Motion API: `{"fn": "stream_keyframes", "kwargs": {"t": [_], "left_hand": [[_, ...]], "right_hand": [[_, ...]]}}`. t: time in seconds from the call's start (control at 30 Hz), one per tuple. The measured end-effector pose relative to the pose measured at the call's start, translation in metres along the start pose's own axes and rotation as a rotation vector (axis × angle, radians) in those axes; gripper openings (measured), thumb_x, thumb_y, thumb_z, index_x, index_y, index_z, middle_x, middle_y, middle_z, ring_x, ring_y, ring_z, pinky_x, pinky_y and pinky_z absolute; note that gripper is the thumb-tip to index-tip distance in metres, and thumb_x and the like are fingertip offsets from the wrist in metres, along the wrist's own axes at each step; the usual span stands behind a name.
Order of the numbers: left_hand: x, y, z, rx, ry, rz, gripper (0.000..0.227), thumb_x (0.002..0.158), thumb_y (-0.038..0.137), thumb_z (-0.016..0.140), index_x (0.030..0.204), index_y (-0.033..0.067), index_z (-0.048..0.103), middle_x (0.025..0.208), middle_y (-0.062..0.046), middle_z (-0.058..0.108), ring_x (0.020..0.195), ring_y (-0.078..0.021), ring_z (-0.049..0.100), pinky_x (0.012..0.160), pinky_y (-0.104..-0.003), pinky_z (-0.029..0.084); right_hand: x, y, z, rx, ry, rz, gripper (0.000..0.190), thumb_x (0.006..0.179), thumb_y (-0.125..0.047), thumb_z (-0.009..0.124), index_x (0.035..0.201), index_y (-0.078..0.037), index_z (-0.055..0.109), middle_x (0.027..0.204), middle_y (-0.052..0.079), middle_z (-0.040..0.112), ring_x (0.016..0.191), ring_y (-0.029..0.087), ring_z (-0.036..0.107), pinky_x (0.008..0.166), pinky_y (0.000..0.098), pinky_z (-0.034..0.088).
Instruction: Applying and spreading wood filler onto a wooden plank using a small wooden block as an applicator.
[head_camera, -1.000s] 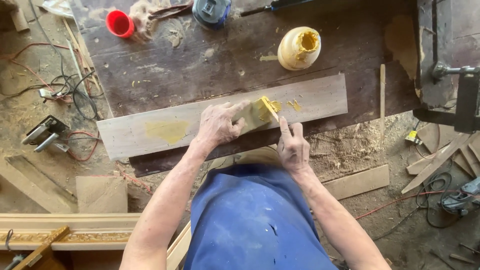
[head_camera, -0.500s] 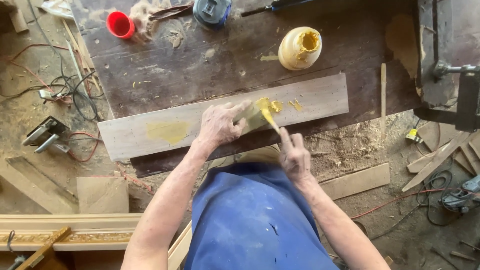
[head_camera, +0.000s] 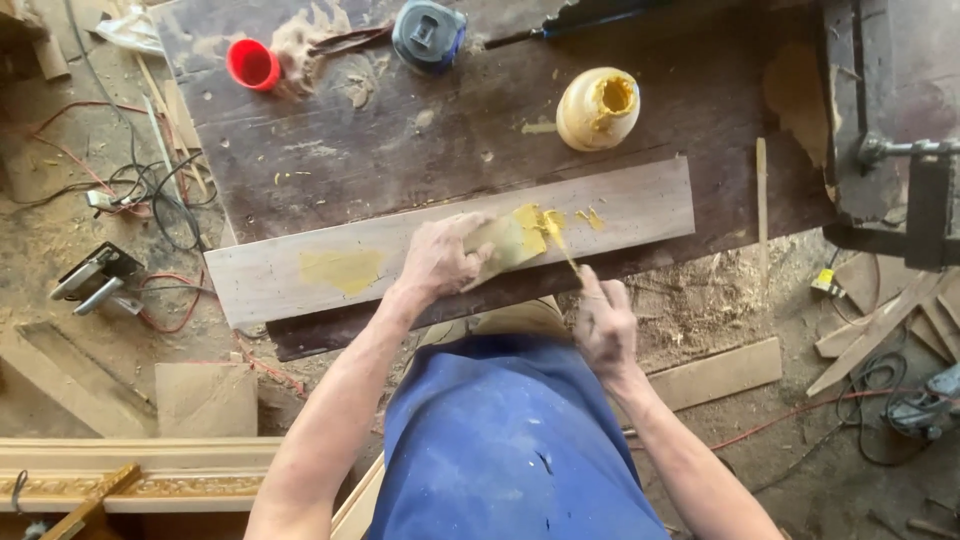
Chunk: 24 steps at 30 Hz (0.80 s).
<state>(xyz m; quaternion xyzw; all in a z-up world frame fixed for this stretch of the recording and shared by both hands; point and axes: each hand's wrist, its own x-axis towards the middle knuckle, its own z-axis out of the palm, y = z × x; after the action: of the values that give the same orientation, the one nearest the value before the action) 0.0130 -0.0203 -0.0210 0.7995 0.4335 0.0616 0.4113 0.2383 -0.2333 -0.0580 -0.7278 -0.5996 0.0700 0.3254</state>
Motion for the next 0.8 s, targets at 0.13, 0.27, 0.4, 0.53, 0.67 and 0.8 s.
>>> {"fn": "stream_keyframes", "kwargs": {"t": [0.13,0.27,0.4,0.53,0.67,0.8], "left_hand": [[-0.021,0.026,-0.014,0.133,0.242,0.251,0.021,0.097,0.031,0.057,0.114,0.028,0.068,0.087,0.004,0.064,0.088,-0.0203,0.07,0.081,-0.037,0.054],[-0.029,0.031,-0.001,0.515,0.436,0.569,0.01,0.087,0.011,0.07,0.091,0.0201,0.069,0.093,0.0,0.054,0.096,-0.0205,0.055,0.095,-0.048,0.048],[-0.038,0.004,0.025,0.462,0.486,0.62,0.017,0.088,0.011,0.074,0.103,0.0169,0.068,0.118,-0.007,0.061,0.115,-0.0275,0.056,0.114,-0.067,0.035],[-0.036,0.006,0.025,0.457,0.489,0.643,0.012,0.091,0.011,0.072,0.1,0.0169,0.067,0.118,-0.006,0.063,0.113,-0.0282,0.058,0.109,-0.064,0.04],[-0.03,0.008,0.02,0.452,0.502,0.685,0.016,0.09,0.009,0.068,0.104,0.0164,0.071,0.115,-0.006,0.064,0.109,-0.0269,0.059,0.105,-0.058,0.045],[-0.03,0.009,0.015,0.445,0.486,0.708,0.015,0.091,0.007,0.064,0.102,0.0135,0.07,0.111,-0.009,0.064,0.107,-0.0292,0.059,0.103,-0.057,0.045]], "right_hand": [[0.018,0.001,-0.031,0.04,0.087,0.061,0.039,0.102,-0.003,0.049,0.135,0.001,0.07,0.089,0.009,0.055,0.07,0.02,0.06,0.053,0.0308,0.052],[0.02,0.006,-0.039,0.063,0.068,0.062,0.037,0.103,-0.005,0.053,0.136,-0.002,0.07,0.087,0.009,0.055,0.07,0.022,0.061,0.056,0.0315,0.054],[0.019,-0.016,-0.039,-0.042,-0.098,-0.061,0.039,0.095,-0.005,0.06,0.131,-0.011,0.073,0.087,0.006,0.059,0.069,0.027,0.067,0.054,0.0371,0.057],[0.02,-0.031,-0.022,-0.086,-0.148,-0.129,0.041,0.093,-0.008,0.06,0.131,-0.017,0.073,0.091,0.003,0.06,0.066,0.022,0.067,0.054,0.0328,0.06],[0.007,-0.007,0.003,-0.232,-0.132,-0.163,0.046,0.092,-0.009,0.056,0.136,-0.017,0.068,0.091,0.003,0.055,0.063,0.021,0.066,0.054,0.0346,0.061],[0.018,0.003,-0.003,-0.259,-0.151,-0.097,0.045,0.092,-0.005,0.056,0.134,-0.012,0.069,0.089,0.004,0.053,0.057,0.02,0.064,0.052,0.0366,0.063]]}}
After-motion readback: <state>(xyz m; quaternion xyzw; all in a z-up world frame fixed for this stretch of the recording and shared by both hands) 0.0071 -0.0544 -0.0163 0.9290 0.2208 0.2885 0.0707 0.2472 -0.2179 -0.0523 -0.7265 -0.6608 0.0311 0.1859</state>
